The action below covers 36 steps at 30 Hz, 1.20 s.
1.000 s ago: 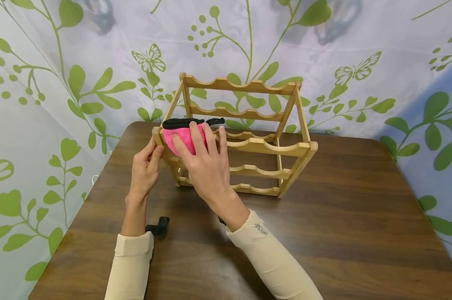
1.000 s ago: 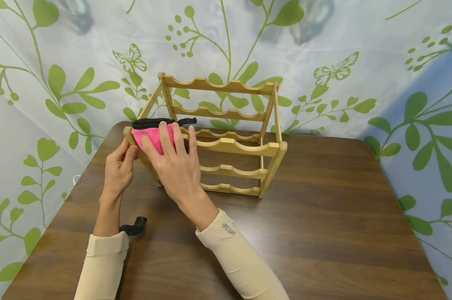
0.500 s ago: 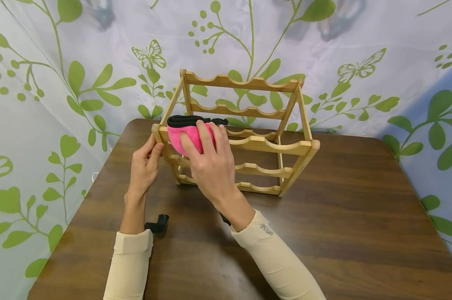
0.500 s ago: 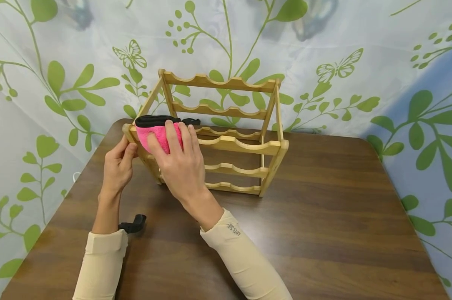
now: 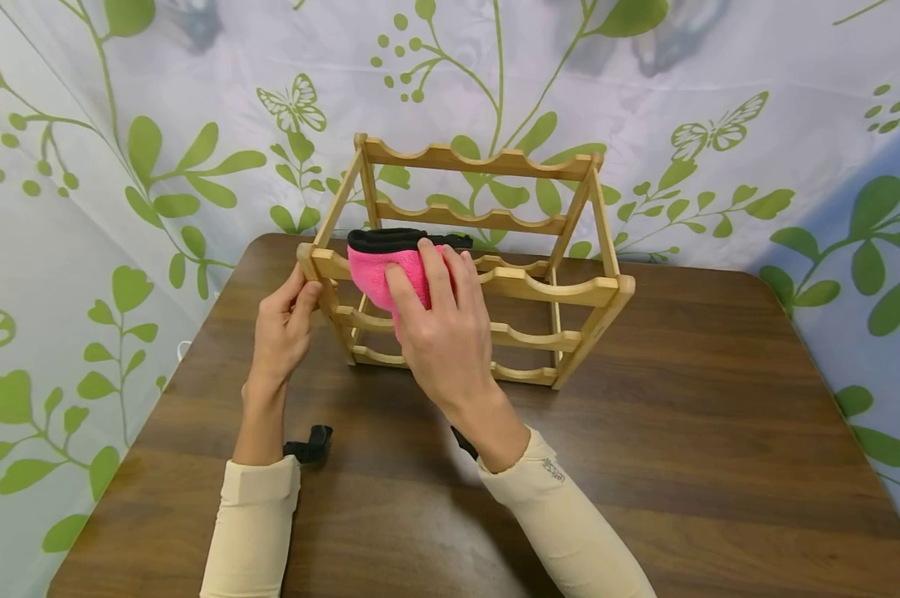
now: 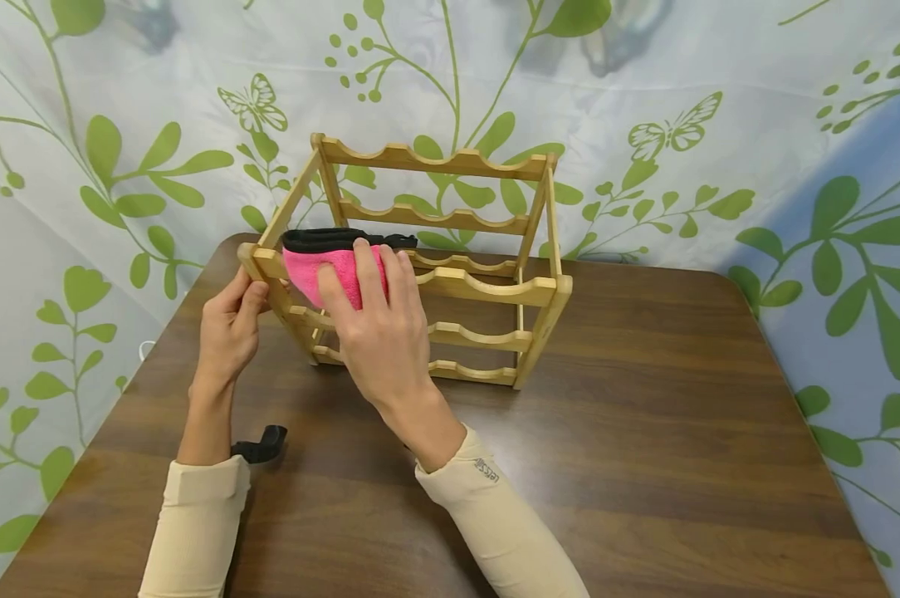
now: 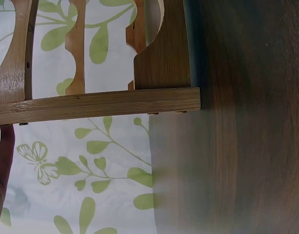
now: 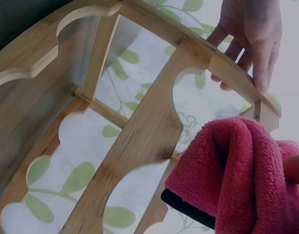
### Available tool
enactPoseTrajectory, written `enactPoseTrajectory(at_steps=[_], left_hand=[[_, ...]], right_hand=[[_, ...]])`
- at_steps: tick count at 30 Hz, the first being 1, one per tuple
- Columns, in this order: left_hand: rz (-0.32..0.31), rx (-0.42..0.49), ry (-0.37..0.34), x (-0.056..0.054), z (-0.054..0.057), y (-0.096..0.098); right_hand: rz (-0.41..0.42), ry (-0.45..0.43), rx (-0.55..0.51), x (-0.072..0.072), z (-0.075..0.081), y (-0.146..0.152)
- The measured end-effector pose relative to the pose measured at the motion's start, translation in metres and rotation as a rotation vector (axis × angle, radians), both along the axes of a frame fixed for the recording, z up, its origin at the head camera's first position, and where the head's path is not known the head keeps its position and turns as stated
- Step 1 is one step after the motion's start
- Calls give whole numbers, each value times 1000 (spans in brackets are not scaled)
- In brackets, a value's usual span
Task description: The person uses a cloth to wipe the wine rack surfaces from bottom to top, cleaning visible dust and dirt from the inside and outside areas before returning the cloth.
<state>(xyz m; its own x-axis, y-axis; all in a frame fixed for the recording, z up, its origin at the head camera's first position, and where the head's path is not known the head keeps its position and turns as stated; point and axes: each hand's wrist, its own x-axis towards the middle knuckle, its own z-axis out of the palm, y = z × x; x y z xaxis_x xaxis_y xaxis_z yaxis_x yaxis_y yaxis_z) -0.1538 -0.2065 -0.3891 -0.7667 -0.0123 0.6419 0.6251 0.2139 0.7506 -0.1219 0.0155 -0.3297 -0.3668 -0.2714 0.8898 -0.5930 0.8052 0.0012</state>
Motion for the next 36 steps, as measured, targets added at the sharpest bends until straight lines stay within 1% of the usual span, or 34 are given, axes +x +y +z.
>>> enactPoseTrajectory(at_steps=[4, 9, 18, 26, 33, 36], left_hand=[[0, -7, 3, 0, 1, -1], [-7, -15, -4, 2, 0, -1], [-15, 4, -9, 2, 0, -2], [-31, 13, -4, 2, 1, -2], [-44, 17, -3, 2, 1, -2], [-60, 27, -5, 1, 1, -2]], right_hand=[[-18, 7, -6, 2, -1, 7], [-42, 13, -8, 5, -5, 14], [-38, -22, -24, 6, -8, 24], [-32, -21, -46, 6, -10, 30], [-33, -20, -69, 10, -10, 35], [-27, -17, -75, 11, -11, 38]])
